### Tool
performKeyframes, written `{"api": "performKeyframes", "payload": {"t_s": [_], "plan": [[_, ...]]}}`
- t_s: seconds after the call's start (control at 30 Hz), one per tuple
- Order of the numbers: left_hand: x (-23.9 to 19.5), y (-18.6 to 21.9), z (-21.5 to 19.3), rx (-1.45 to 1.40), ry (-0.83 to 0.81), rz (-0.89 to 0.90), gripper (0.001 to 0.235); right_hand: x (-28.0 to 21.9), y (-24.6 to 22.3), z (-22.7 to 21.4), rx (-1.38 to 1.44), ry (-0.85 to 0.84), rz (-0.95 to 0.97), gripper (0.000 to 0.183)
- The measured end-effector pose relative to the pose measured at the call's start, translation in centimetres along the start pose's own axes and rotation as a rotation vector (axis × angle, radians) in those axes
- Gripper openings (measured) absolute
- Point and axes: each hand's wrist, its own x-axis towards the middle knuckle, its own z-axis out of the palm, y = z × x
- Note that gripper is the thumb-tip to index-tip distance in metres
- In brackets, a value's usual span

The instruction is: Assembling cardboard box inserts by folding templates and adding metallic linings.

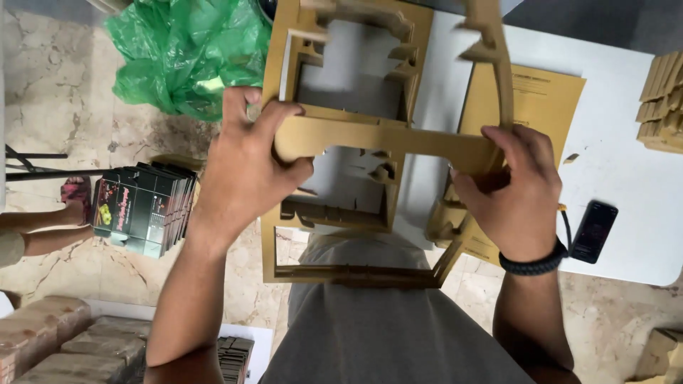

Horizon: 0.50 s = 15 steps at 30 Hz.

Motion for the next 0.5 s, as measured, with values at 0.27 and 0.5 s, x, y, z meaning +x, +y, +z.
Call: {"api": "performKeyframes", "payload": {"t_s": [0.27,0.5], "plan": [[3.6,-3.8,0.2,-0.088,0.011,0.134,0.056,2.7,-0.5,2.1,0.031,0.002,0.095,0.052],[4.1,-4.0,-0.8,-0.083,0.063,0.104,0.053,3.2,-0.7,3.2,0.122,0.034,0.097,0.055]]}}
